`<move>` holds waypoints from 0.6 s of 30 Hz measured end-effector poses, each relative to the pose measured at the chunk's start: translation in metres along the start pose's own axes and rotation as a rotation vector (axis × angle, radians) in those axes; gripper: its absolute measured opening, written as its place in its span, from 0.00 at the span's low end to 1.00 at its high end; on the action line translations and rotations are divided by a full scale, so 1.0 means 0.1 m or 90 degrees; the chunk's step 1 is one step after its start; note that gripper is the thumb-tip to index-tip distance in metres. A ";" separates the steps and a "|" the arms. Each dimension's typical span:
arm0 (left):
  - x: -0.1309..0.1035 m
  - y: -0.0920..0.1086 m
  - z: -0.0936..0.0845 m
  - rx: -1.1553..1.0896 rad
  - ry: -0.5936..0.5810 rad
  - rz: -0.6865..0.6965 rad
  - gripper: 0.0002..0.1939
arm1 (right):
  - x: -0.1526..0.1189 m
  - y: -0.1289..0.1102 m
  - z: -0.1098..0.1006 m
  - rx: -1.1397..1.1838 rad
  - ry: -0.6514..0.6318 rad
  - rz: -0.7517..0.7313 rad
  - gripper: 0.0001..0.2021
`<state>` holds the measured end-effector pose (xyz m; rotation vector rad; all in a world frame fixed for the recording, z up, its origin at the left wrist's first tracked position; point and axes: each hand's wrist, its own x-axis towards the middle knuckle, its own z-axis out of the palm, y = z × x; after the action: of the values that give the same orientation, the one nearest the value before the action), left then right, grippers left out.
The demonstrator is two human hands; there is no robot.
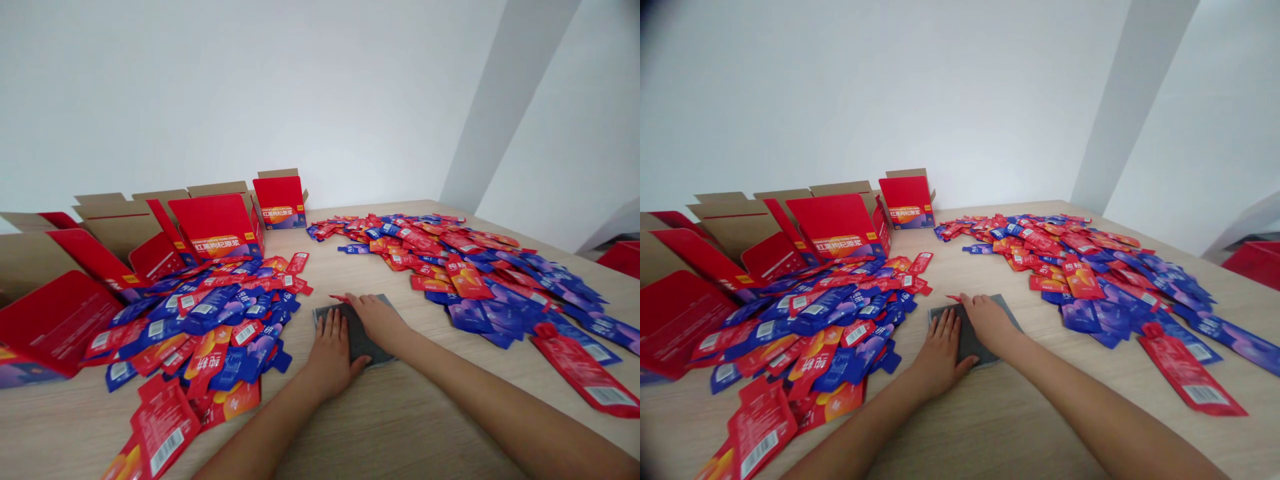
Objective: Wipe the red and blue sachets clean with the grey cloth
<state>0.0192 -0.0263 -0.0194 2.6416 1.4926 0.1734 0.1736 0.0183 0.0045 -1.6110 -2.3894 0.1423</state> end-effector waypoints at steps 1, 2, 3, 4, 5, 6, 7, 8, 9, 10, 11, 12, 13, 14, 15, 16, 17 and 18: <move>0.00 0.00 0.00 -0.001 -0.002 -0.001 0.46 | 0.00 0.05 -0.01 0.074 0.029 0.023 0.28; 0.00 0.00 0.00 -0.002 -0.002 -0.002 0.46 | -0.01 0.10 -0.02 0.164 0.053 0.046 0.28; 0.00 0.00 0.00 -0.002 -0.003 -0.002 0.46 | -0.03 0.17 -0.02 0.254 0.063 0.067 0.28; 0.00 0.00 0.00 -0.003 -0.003 -0.002 0.46 | -0.06 0.22 -0.01 0.323 0.059 0.086 0.27; 0.00 0.00 0.00 -0.004 -0.004 -0.002 0.45 | -0.10 0.27 0.00 0.354 0.050 0.098 0.27; 0.00 0.00 0.00 -0.005 -0.004 -0.002 0.45 | -0.16 0.30 0.03 0.343 0.047 0.102 0.26; 0.00 0.00 0.00 -0.006 -0.005 -0.002 0.45 | -0.22 0.31 0.06 0.297 0.055 0.095 0.26; 0.00 0.00 0.00 -0.007 -0.007 -0.002 0.45 | -0.27 0.31 0.10 0.232 0.071 0.077 0.25; 0.00 0.00 0.01 -0.006 -0.009 -0.002 0.45 | -0.33 0.28 0.14 0.168 0.083 0.049 0.25; 0.00 0.00 0.01 -0.005 -0.009 0.000 0.45 | -0.36 0.25 0.19 0.115 0.084 0.016 0.24; 0.00 0.00 0.02 -0.004 -0.009 0.002 0.45 | -0.38 0.20 0.24 0.078 0.070 -0.014 0.24; 0.00 -0.01 0.02 -0.004 -0.008 0.004 0.45 | -0.38 0.16 0.28 0.052 0.048 -0.040 0.24; 0.00 -0.01 0.03 -0.005 -0.009 0.008 0.45 | -0.35 0.12 0.32 0.034 0.027 -0.058 0.24; 0.00 -0.01 0.03 -0.006 -0.010 0.010 0.45 | -0.30 0.09 0.36 0.019 0.015 -0.069 0.24; 0.01 -0.01 0.04 -0.007 -0.013 0.012 0.46 | -0.24 0.08 0.39 0.010 0.012 -0.076 0.24; 0.01 -0.01 0.04 -0.008 -0.017 0.012 0.46 | -0.15 0.08 0.41 0.004 0.015 -0.079 0.25; 0.01 -0.01 0.03 -0.007 -0.020 0.011 0.47 | -0.06 0.09 0.42 0.001 0.019 -0.081 0.25; 0.01 -0.01 0.03 -0.005 -0.023 0.009 0.47 | 0.04 0.12 0.43 -0.001 0.023 -0.079 0.25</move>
<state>0.0197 -0.0255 -0.0228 2.6351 1.4598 0.1328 0.1713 0.0294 -0.0385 -1.4477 -2.4550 0.0870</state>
